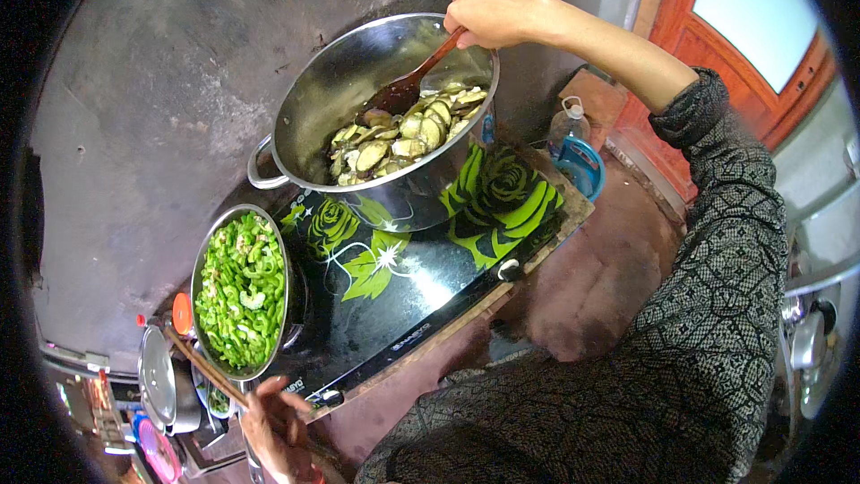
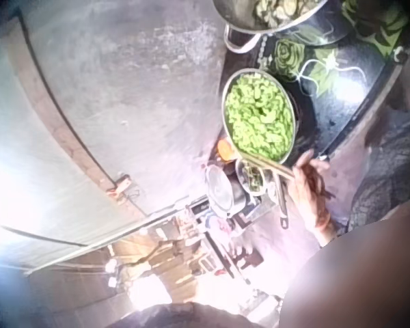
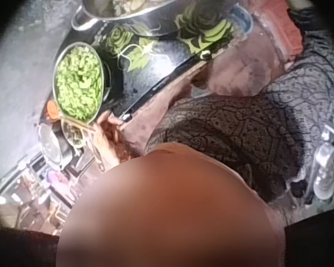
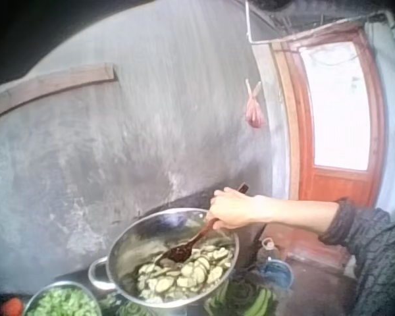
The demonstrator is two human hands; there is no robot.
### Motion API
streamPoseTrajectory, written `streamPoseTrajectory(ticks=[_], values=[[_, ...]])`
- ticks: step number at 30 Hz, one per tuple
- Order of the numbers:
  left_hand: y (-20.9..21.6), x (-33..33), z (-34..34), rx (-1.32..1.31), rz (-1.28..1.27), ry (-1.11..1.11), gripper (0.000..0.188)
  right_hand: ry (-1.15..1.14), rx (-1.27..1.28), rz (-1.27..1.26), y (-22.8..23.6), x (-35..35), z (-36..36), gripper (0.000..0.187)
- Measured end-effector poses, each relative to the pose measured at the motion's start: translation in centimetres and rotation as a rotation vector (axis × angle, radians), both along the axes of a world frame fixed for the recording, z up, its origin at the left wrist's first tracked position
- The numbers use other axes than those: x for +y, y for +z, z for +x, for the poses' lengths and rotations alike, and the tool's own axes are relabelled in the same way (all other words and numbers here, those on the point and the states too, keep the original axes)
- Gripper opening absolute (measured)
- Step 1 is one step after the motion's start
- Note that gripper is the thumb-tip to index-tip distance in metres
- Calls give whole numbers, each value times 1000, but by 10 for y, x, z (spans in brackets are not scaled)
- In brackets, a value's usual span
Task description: The person stirs eggplant and tofu in a pot, adds seasoning, then adds leafy greens and continues stirring. The person uses a wooden spatula and chopsticks to mix the ingredients in the pot on a portable gas stove.
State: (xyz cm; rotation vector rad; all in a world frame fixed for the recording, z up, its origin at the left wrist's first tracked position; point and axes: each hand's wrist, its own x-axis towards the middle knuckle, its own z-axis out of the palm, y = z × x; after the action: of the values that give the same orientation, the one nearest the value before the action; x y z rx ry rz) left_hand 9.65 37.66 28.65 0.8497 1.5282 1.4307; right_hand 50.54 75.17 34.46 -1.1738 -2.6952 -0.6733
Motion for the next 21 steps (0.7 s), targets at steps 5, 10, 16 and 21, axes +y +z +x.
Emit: streamPoseTrajectory(ticks=[5, 10, 16, 21], values=[[-18, 23, 37, 215, 54, -115, 51, -114, -5, -150, 46, -16, -11, 20], [-32, 32, 55, 103, 43, -92, 52, 17, -146, -197, 123, -59, -1, 22], [-45, 50, 62, 79, -17, -137, 52, 237, -340, -452, 119, -74, -29, 19], [-56, 68, 61, -7, 21, -180, 49, 275, -326, -319, 64, -55, -43, 12]])
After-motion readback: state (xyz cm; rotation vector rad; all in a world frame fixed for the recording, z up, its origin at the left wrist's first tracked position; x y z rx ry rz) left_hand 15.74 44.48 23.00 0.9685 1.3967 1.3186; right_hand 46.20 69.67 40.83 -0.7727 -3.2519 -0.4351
